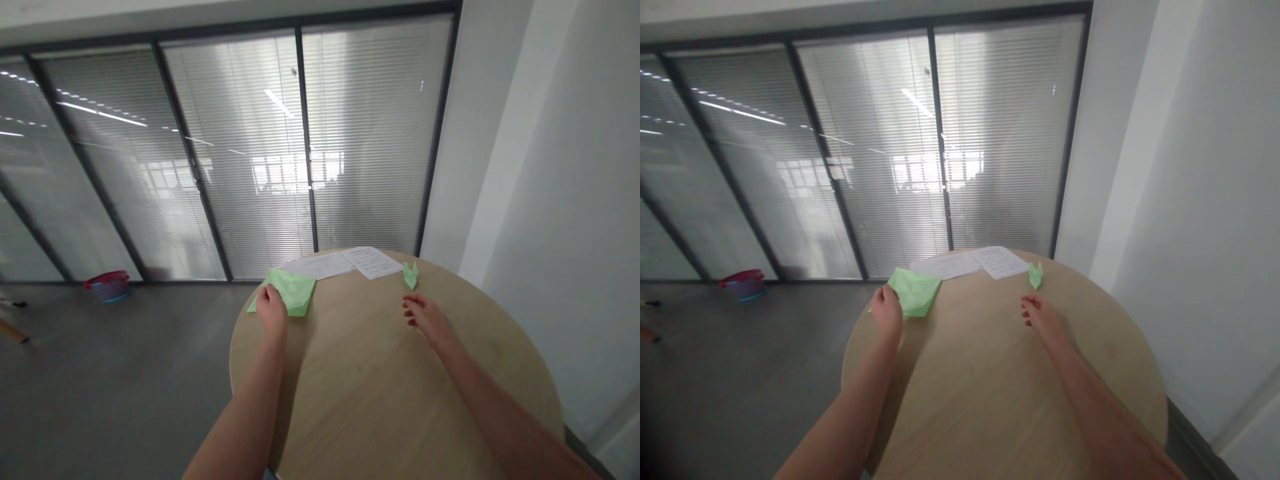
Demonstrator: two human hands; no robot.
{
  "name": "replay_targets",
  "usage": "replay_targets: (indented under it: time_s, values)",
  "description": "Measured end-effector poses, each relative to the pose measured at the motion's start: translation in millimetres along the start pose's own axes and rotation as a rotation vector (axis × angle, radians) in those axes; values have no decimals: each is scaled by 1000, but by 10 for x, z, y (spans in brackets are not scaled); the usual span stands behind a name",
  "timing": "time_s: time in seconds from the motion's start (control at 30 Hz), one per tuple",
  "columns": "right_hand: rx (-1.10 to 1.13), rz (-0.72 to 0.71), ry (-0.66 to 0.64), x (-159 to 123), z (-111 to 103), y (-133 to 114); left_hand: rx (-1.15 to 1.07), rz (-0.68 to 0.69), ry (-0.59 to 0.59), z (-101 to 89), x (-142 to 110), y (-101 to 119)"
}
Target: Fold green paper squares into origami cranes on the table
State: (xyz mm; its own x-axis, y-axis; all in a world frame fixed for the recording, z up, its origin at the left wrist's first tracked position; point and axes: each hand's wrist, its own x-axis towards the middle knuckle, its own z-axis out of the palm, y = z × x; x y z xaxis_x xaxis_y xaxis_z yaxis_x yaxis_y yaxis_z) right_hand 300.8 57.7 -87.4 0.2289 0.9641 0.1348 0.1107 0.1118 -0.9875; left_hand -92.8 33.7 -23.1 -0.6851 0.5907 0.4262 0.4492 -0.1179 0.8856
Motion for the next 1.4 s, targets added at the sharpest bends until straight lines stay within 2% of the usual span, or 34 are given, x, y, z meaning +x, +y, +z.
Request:
replay_targets:
  time_s: [0.07, 0.1, 0.2, 0.27, 0.37, 0.47, 0.6, 0.73, 0.8, 1.03, 1.13, 1.27, 1.4]
  values:
    - [-21, -3, 12, 2, -9, 35, 150, 118, -49, -28, 201, 72]
    - [-33, -5, 20, 3, -13, 57, 225, 176, -115, -35, 327, 100]
    - [-81, -14, 38, -2, -9, 138, 428, 354, -422, -24, 706, 100]
    - [-120, -31, 38, -7, 7, 195, 548, 434, -613, 8, 884, 14]
    - [-189, -70, 19, -14, 33, 282, 714, 491, -786, 79, 980, -212]
    - [-253, -99, -6, -16, 32, 357, 848, 503, -878, 145, 936, -467]
    - [-351, -85, -18, 31, -2, 367, 947, 508, -922, 178, 857, -679]
    - [-635, -140, -125, 143, -25, 261, 1003, 487, -956, 172, 843, -708]
    - [-709, -169, -168, 181, -37, 217, 1026, 483, -962, 166, 838, -693]
    - [-741, -316, -180, 68, -61, 203, 1066, 456, -984, 134, 790, -583]
    - [-686, -394, -185, 60, -67, 176, 1071, 456, -986, 117, 767, -531]
    - [-624, -416, -84, 225, -162, 160, 1042, 448, -967, 99, 779, -510]
    - [-550, -219, 150, 488, -325, 220, 923, 441, -878, 95, 896, -425]
